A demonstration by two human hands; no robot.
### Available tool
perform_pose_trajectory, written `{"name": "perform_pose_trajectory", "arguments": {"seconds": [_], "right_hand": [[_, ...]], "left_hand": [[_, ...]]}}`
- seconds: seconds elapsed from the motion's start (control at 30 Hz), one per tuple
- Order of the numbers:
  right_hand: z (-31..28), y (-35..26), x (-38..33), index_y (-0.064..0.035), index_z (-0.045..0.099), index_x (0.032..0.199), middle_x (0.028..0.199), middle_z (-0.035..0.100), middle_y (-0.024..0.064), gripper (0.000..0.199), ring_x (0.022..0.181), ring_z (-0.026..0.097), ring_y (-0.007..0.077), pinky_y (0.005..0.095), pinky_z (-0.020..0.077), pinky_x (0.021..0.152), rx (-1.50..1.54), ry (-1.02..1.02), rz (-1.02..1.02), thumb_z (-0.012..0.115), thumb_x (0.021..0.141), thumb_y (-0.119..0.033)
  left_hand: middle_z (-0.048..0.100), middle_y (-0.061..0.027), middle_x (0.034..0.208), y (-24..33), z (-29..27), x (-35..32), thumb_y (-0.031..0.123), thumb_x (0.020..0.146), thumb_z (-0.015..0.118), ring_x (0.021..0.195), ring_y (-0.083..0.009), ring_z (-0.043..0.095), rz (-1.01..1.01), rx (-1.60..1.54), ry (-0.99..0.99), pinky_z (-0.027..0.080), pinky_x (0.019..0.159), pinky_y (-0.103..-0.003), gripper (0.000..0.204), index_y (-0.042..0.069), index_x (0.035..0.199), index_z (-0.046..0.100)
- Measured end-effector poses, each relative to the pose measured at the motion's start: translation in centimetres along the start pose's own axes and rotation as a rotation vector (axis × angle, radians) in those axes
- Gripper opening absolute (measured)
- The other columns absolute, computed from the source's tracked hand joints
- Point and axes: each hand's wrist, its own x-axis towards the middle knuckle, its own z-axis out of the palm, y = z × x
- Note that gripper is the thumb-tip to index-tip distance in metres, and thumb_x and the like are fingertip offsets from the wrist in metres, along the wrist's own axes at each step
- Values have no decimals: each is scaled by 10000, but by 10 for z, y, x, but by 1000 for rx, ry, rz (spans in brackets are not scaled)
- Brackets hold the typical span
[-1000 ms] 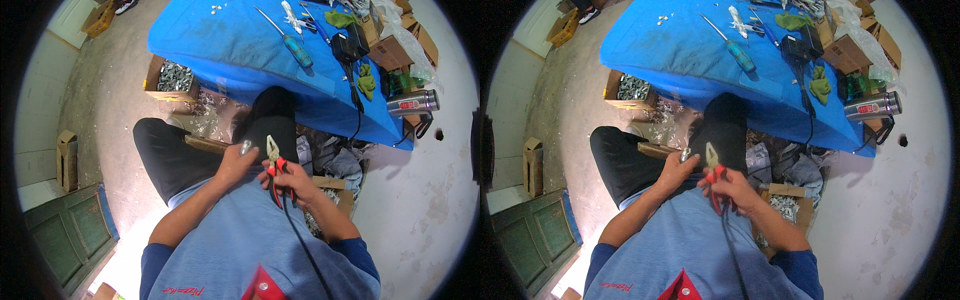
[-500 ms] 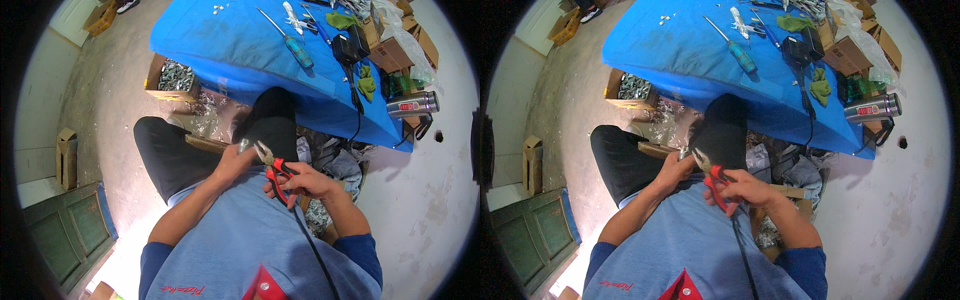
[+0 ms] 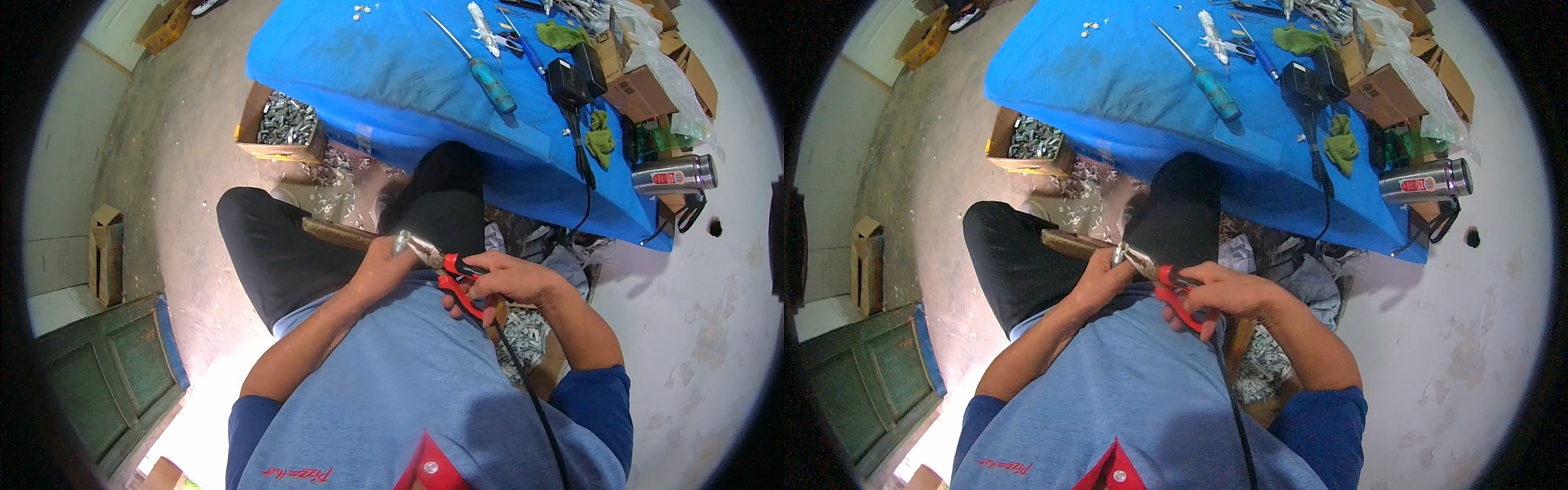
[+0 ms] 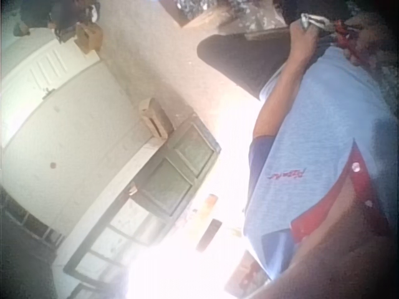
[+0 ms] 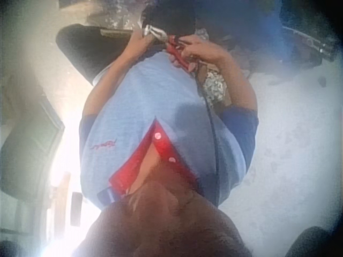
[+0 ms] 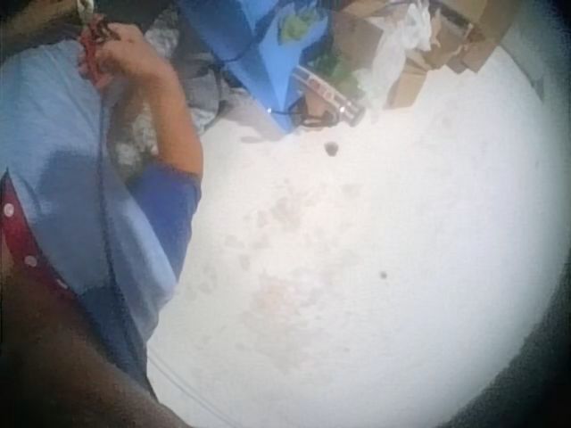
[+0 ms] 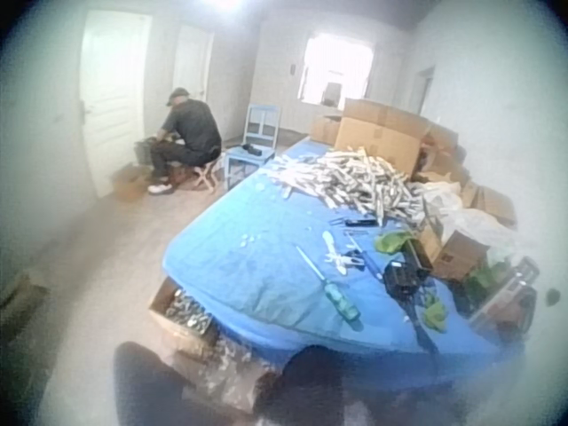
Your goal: The person assembles a small metal component by hand, using a screwdriver to tighten a screw and pliers to hold parts in place.
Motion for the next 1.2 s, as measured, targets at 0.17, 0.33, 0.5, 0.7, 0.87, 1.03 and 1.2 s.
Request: {"name": "perform_pose_trajectory", "arguments": {"seconds": [0.17, 0.33, 0.5, 0.7, 0.87, 1.03, 1.2], "right_hand": [[-1, -7, -7, 20, 549, 1228, 1055, 660, 143, 437, 929, 678, 200, 301, 599, 607, -94, 10, 15, 571, 831, -161], [-4, -8, -11, 9, 598, 1129, 985, 672, 115, 359, 869, 663, 173, 307, 587, 596, -129, 26, 40, 579, 816, -166], [-5, -15, -14, 32, 595, 1121, 992, 677, 137, 362, 866, 688, 187, 304, 595, 562, -53, 30, 78, 586, 810, -153], [-8, -9, -11, 48, 571, 1150, 996, 676, 149, 379, 868, 700, 205, 305, 599, 547, 22, 26, 55, 573, 822, -144], [5, -3, -13, 32, 564, 1161, 978, 666, 130, 370, 869, 683, 193, 308, 601, 596, -56, 54, 31, 555, 831, -137], [14, -7, -18, 31, 558, 1151, 1001, 660, 127, 352, 840, 671, 173, 297, 594, 618, -49, 89, 20, 555, 844, -141], [12, -4, -16, -11, 575, 1134, 977, 687, 74, 335, 705, 652, 120, 231, 552, 557, -233, 108, 6, 532, 831, -146]], "left_hand": [[581, 14, 687, -30, -8, 10, 164, 928, 584, 639, -85, 501, 182, 224, -10, 426, 575, -293, 190, -9, 889, 651], [627, -111, 721, -22, -5, 8, 129, 894, 586, 672, -154, 554, 193, 499, 27, 473, 642, -353, 179, -31, 948, 646], [603, -172, 714, -8, -2, 4, 128, 881, 588, 650, -188, 551, 135, 613, 21, 471, 638, -370, 179, -27, 952, 643], [595, -166, 699, -12, -1, 6, 137, 883, 588, 654, -173, 550, 202, 530, -14, 468, 630, -373, 185, -27, 948, 644], [645, -211, 788, -20, -1, 8, 161, 893, 568, 749, -320, 620, 155, 508, -27, 487, 686, -425, 201, -11, 949, 656], [658, -254, 828, -11, 2, 8, 182, 897, 573, 777, -383, 664, 120, 420, -20, 496, 709, -440, 217, -6, 955, 664], [658, -257, 832, -12, 3, 7, 204, 900, 590, 781, -385, 668, 101, 432, -8, 496, 712, -439, 234, -7, 961, 670]]}}
